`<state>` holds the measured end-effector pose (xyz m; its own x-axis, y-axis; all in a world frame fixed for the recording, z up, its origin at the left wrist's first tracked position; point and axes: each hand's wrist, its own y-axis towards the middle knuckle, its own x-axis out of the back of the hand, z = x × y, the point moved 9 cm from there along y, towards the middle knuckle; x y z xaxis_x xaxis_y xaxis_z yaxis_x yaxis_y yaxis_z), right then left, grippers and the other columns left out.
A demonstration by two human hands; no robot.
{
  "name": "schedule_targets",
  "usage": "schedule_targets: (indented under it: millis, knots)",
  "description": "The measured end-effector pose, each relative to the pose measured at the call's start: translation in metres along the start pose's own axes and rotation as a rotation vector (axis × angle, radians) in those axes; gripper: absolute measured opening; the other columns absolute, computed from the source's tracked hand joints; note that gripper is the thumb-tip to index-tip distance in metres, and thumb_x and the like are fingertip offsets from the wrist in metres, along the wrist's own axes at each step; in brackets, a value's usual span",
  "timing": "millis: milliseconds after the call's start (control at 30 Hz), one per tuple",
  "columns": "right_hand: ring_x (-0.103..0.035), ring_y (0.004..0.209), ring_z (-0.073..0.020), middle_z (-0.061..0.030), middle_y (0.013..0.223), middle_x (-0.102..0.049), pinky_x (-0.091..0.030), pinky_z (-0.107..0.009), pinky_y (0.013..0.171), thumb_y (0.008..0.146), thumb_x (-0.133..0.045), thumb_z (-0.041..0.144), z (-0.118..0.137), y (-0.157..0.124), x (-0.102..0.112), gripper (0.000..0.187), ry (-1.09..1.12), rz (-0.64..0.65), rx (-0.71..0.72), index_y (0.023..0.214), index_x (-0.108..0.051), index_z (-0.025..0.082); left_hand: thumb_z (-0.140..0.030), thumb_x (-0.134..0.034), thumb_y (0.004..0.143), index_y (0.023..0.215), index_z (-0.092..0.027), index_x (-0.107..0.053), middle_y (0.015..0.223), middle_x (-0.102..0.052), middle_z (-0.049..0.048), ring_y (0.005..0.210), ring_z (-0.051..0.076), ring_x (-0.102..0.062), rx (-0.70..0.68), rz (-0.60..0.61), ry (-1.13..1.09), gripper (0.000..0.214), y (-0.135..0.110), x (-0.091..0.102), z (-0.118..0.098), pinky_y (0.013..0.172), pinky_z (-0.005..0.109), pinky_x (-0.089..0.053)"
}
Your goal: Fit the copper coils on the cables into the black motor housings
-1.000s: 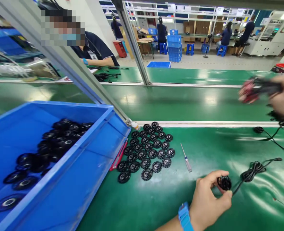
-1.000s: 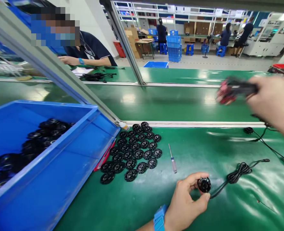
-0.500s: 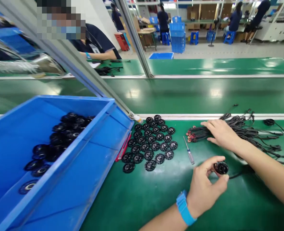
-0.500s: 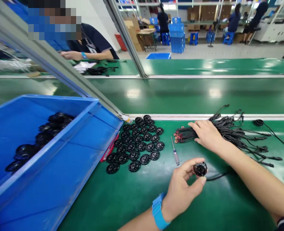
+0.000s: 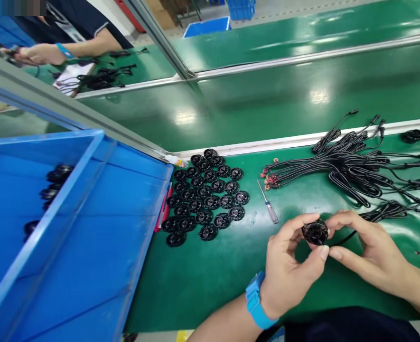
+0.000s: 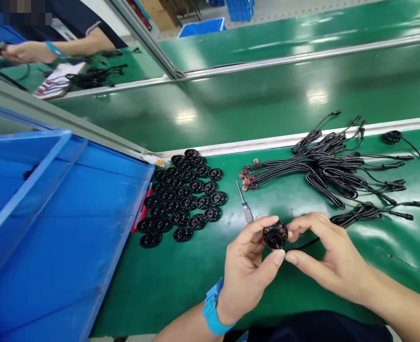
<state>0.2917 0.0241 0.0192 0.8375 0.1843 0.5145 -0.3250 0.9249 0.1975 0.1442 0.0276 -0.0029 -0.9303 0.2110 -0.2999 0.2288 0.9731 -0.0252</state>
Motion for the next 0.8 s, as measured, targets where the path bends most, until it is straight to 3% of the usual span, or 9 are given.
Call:
schedule_targets:
  millis: [200,533,800]
  knots:
    - [-0.07,0.08,-0.0108,0.0016,0.09,-0.072,-0.058,-0.019,0.075,0.1,-0.066,0.03,-0.003,0.0,-0.004,0.024,0.051,0.0,0.0,0.123,-0.058,0.027,-0.017,-0.079,0.089,0.129,-0.025,-0.068,0.101,-0.081,0.0022,0.093,0.015,-0.076,0.025,-0.01,-0.031,0.043,0.001,0.002,0.003,0.088,0.023,-0.059]
    - [-0.064,0.06,-0.0096,0.004,0.075,-0.065,-0.055,-0.018,0.059,0.104,-0.058,0.032,-0.001,0.002,-0.004,0.022,-0.016,-0.054,0.036,0.124,-0.059,0.025,-0.034,-0.089,0.083,0.124,-0.023,-0.066,0.102,-0.081,0.0036,0.095,0.017,-0.076,0.23,-0.059,-0.076,0.049,-0.002,0.01,0.022,0.088,0.027,-0.058]
    - [-0.059,0.055,-0.008,0.0044,0.072,-0.063,-0.049,-0.017,0.05,0.101,-0.063,0.033,-0.001,-0.001,0.003,0.015,-0.046,-0.126,0.017,0.113,-0.064,0.024,-0.027,-0.093,0.079,0.11,-0.024,-0.056,0.096,-0.08,-0.001,0.092,0.013,-0.076,0.266,-0.062,-0.24,0.049,0.0,0.005,0.027,0.085,0.024,-0.057]
